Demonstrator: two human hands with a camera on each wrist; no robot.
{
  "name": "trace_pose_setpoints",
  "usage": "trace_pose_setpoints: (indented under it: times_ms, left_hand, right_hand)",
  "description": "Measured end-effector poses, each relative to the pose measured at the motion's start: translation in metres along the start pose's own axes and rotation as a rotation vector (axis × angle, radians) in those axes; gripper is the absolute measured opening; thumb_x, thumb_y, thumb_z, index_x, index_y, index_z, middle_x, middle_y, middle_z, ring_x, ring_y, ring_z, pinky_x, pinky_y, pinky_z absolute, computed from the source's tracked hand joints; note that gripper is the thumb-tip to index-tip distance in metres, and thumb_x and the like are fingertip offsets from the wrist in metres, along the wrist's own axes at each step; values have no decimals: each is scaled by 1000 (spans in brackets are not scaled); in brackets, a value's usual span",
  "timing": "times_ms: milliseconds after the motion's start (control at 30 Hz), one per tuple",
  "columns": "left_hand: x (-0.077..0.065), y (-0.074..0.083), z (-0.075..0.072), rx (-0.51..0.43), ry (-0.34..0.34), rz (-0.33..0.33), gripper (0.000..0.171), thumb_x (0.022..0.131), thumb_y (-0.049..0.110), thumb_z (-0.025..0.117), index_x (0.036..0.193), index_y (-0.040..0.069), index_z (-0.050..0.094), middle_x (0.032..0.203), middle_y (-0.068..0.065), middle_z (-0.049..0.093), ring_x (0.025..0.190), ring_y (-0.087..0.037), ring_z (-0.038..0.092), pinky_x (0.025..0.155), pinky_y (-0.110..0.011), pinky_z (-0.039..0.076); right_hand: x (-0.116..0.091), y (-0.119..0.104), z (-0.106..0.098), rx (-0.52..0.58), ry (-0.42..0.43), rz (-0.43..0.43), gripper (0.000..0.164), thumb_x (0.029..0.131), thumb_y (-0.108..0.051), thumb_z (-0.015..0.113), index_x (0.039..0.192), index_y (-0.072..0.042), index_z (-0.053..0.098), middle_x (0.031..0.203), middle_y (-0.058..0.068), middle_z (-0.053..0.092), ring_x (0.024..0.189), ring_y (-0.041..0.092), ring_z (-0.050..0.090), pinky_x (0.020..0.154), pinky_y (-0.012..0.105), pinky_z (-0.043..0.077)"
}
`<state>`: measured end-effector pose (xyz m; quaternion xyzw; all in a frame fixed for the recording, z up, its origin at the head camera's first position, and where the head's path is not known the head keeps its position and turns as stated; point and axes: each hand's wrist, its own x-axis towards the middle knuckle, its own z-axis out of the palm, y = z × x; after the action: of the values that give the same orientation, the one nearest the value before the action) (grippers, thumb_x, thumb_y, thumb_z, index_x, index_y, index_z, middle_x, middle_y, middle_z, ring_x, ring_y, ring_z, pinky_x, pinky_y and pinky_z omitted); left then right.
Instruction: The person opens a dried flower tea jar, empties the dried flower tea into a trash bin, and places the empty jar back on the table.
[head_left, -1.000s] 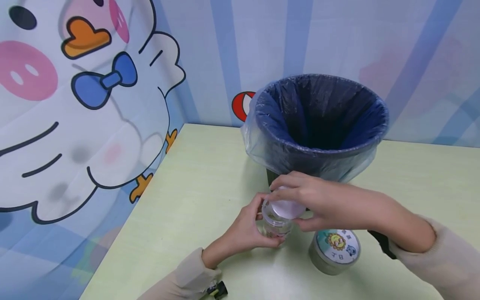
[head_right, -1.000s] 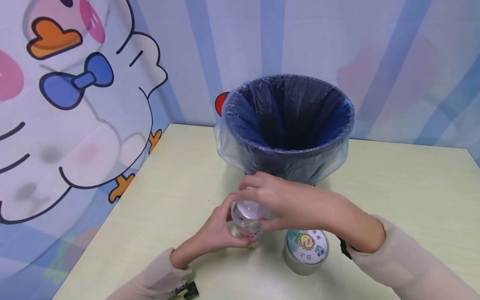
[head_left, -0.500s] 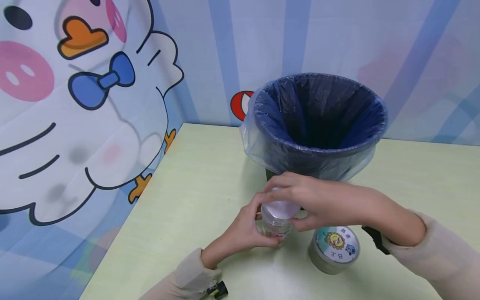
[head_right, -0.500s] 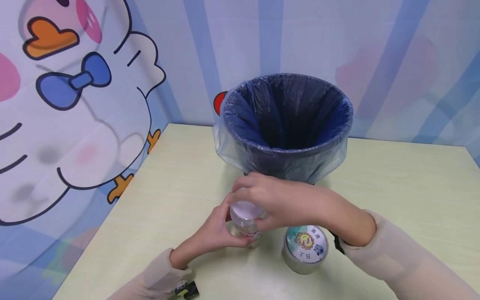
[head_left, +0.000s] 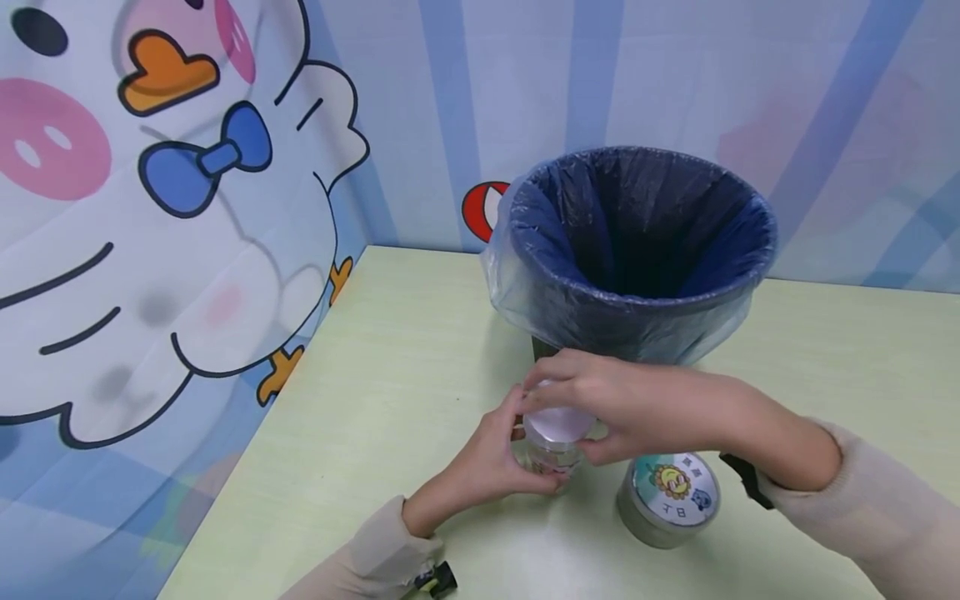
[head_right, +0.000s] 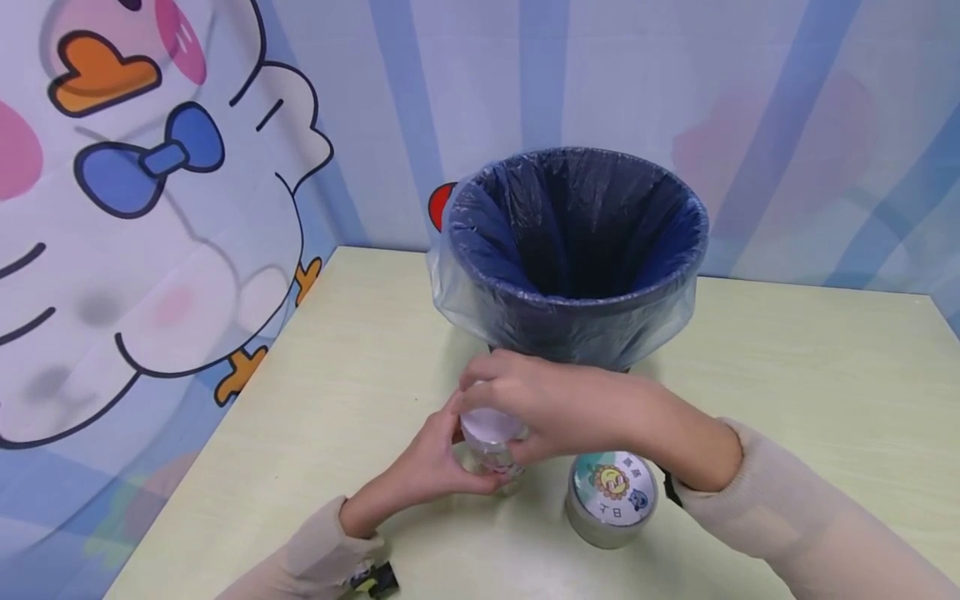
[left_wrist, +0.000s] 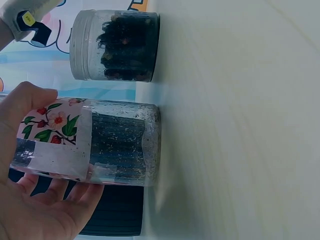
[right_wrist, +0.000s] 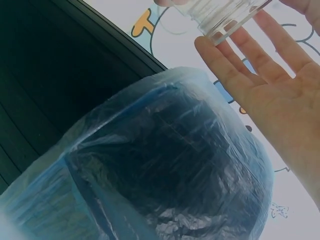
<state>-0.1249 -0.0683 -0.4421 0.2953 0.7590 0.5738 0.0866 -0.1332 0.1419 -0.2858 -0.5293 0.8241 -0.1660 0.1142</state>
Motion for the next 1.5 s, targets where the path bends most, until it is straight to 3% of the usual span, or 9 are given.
trace_pose_setpoints:
  times_ms: [200, 567, 1000, 1233, 1500]
  left_hand:
    - [1, 1, -1, -6, -15, -1, 97, 72, 9, 88, 149, 25, 32, 130, 3, 56, 118, -15, 55, 96, -36, 50]
    - [0, 0, 0, 11, 1, -17, 89, 69, 8, 89, 141, 24, 39, 127, 4, 56, 114, -15, 55, 92, -35, 52]
    - [0, 0, 0, 15, 2, -29, 86, 70, 8, 87, 141, 23, 40, 130, 3, 54, 116, -15, 54, 92, -36, 52]
    - [1, 1, 0, 9, 8, -20, 91, 71, 9, 88, 145, 21, 37, 131, 2, 54, 116, -15, 55, 91, -36, 53]
    - [0, 1, 1, 10, 17, -21, 86, 70, 10, 89, 140, 20, 41, 129, 5, 56, 115, -15, 56, 90, -36, 53]
  right_hand:
    - [2, 3, 4, -29, 11, -21, 55, 79, -8, 81, 131, -11, 62, 133, 6, 53, 121, 20, 49, 91, 35, 52]
    - [3, 3, 8, -68, 25, -12, 50, 82, -14, 81, 129, -9, 63, 128, 6, 56, 117, 20, 52, 89, 33, 53]
    - [7, 1, 13, -178, 110, 2, 44, 82, -23, 82, 117, -3, 67, 107, 2, 59, 95, 13, 56, 78, 24, 54]
    - [7, -4, 15, -203, 153, 79, 45, 82, -33, 83, 115, -5, 68, 97, -1, 58, 84, 12, 59, 71, 25, 55]
    - [8, -12, 19, -248, 184, 184, 49, 83, -43, 80, 110, -4, 68, 91, 0, 60, 73, 12, 59, 63, 25, 54]
